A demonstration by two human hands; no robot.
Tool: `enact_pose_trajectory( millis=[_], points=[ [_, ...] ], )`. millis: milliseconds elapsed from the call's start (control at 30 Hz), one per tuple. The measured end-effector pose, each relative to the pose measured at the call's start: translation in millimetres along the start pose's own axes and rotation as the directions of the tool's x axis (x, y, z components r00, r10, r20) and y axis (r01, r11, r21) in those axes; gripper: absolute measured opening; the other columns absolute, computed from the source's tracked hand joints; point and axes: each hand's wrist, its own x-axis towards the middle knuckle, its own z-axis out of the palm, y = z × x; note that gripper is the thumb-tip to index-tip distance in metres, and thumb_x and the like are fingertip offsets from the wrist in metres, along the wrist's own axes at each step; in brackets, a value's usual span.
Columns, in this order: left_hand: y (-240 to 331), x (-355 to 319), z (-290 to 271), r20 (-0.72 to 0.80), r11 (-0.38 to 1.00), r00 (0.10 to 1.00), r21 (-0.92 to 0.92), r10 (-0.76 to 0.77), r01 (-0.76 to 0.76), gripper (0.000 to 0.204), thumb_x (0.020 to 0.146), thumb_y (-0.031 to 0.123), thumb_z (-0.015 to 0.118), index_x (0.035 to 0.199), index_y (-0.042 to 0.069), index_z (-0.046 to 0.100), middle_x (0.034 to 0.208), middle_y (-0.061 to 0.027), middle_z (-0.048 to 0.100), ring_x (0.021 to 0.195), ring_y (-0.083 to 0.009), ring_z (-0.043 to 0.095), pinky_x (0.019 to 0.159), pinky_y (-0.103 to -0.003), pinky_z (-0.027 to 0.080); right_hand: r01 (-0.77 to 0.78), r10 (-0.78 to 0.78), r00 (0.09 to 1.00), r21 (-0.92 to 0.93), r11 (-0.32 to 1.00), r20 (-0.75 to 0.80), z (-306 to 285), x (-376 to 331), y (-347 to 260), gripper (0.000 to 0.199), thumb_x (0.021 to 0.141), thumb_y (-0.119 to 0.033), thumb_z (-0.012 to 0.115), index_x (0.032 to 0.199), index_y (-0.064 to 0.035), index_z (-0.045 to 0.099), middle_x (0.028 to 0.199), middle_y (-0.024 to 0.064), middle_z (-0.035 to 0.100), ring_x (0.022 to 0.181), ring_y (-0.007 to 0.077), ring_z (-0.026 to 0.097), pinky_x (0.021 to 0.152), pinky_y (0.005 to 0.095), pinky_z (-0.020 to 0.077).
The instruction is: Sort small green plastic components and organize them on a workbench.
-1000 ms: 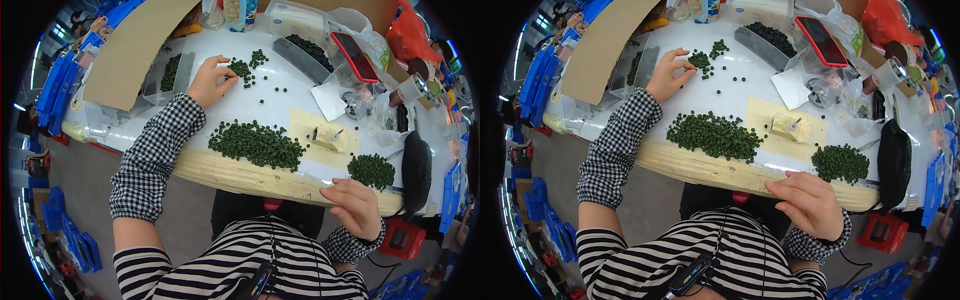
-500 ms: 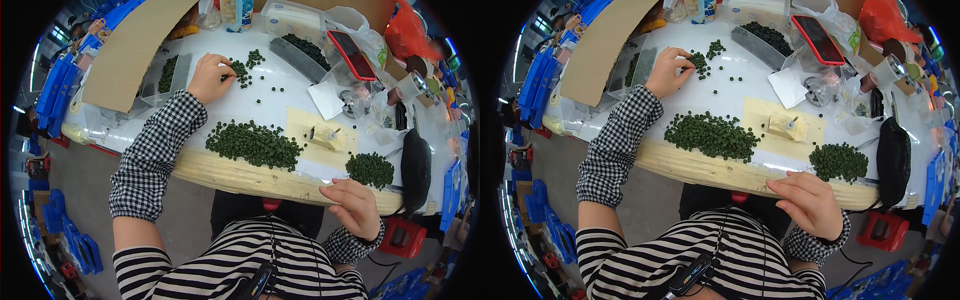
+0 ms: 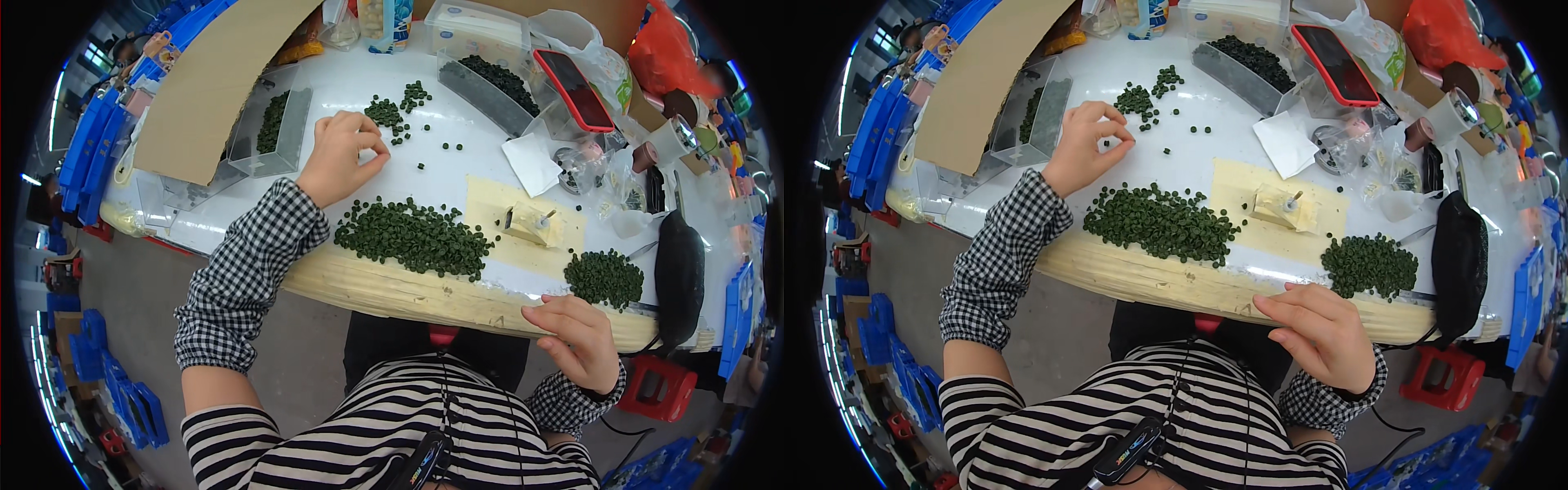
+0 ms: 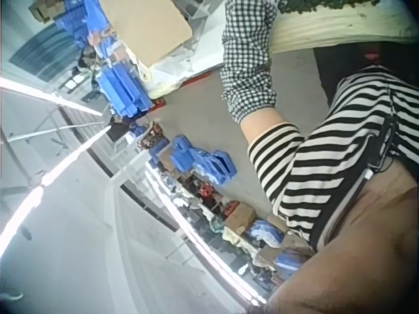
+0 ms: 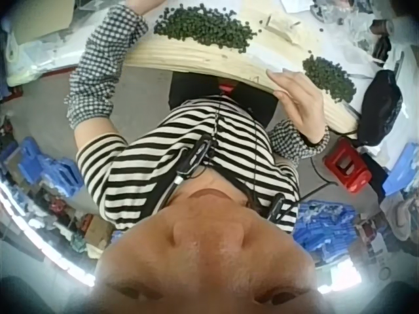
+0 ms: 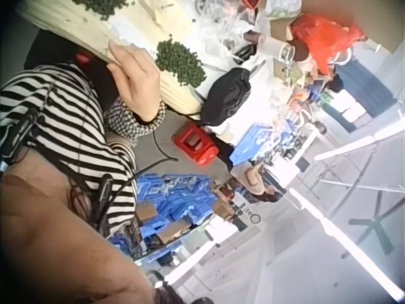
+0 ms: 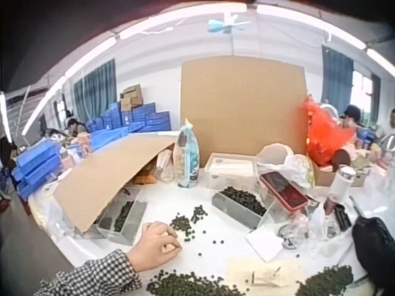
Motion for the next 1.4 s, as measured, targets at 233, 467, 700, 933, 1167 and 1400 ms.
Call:
enact_pose_trajectory(
  millis=[233, 467, 700, 933, 1167, 1400],
  points=[
    [15.1, -29.0, -14.1, 0.092, 0.977, 0.994, -0.2, -0.053, 0.071, 0.02, 0.09, 0.012, 0.065, 0.109, 0.009, 0.068, 0.107, -0.0059, 0.06, 0.103, -0.0231, 0.053, 0.096, -0.039, 0.036, 0.031, -0.031, 1.0, 0.012, 0.999, 0.004, 4.6, 9.2, 1.0, 0.036, 0.081, -0.01, 0.07, 0.116, -0.0003, 0.066, 0.1, 0.0142, 0.067, 0.088, 0.031, 0.064, 0.085, 0.0377, 0.0518],
    [-35.7, -38.3, 2.1, 0.04, 0.98, 0.985, -0.096, -0.17, 0.173, 0.055, 0.089, 0.03, 0.068, 0.135, 0.004, 0.051, 0.141, -0.0203, 0.046, 0.135, -0.035, 0.038, 0.11, -0.042, 0.034, 0.026, -0.026, 1.0, 0.002, 1.0, 0.013, 2.0, 5.5, 3.3, 0.036, 0.082, -0.011, 0.069, 0.117, -0.0007, 0.066, 0.102, 0.0142, 0.067, 0.087, 0.0312, 0.064, 0.086, 0.0386, 0.0516],
    [-49.4, -14.8, 16.6, 0.06, 0.977, 0.987, -0.14, -0.152, 0.159, 0.053, 0.088, 0.033, 0.07, 0.133, 0.009, 0.055, 0.142, -0.0182, 0.045, 0.136, -0.0345, 0.036, 0.111, -0.042, 0.034, 0.014, -0.015, 1.0, 0.013, 1.0, 0.02, 2.6, 3.9, 7.1, 0.036, 0.082, -0.011, 0.069, 0.117, -0.0011, 0.065, 0.102, 0.0144, 0.067, 0.087, 0.032, 0.064, 0.087, 0.0394, 0.0515],
    [-54.2, 9.8, 25.5, 0.043, 0.972, 0.989, -0.185, -0.14, 0.146, 0.035, 0.087, 0.022, 0.072, 0.121, 0.014, 0.067, 0.139, -0.0122, 0.049, 0.129, -0.0284, 0.044, 0.109, -0.04, 0.037, 0.058, -0.059, 0.998, 0.049, 0.997, 0.032, 9.1, 18.3, 9.0, 0.034, 0.081, -0.011, 0.07, 0.113, -0.0016, 0.067, 0.094, 0.0121, 0.068, 0.083, 0.029, 0.064, 0.087, 0.0394, 0.0526],
    [-56.8, -9.3, 17.6, -0.003, 0.96, 0.99, -0.248, -0.138, 0.133, 0.034, 0.084, 0.022, 0.074, 0.116, 0.014, 0.07, 0.132, -0.0118, 0.054, 0.128, -0.0299, 0.043, 0.107, -0.04, 0.038, 0.171, -0.125, 0.906, 0.079, 0.982, -0.404, 43.1, 42.3, 23.2, 0.018, 0.078, -0.007, 0.071, 0.095, -0.0014, 0.073, 0.071, 0.007, 0.063, 0.066, 0.023, 0.06, 0.071, 0.0346, 0.0547],
    [-48.1, 2.7, 19.6, 0.09, 0.971, 0.995, -0.23, -0.05, 0.07, 0.034, 0.087, 0.017, 0.07, 0.121, 0.018, 0.068, 0.143, -0.0114, 0.045, 0.137, -0.0329, 0.034, 0.111, -0.044, 0.033, 0.186, -0.241, 0.823, -0.157, 0.97, -0.515, 58.2, 63.7, 43.1, 0.013, 0.077, -0.006, 0.071, 0.088, -0.0018, 0.073, 0.066, 0.0046, 0.059, 0.059, 0.0216, 0.057, 0.064, 0.0338, 0.0529]
  ],
)
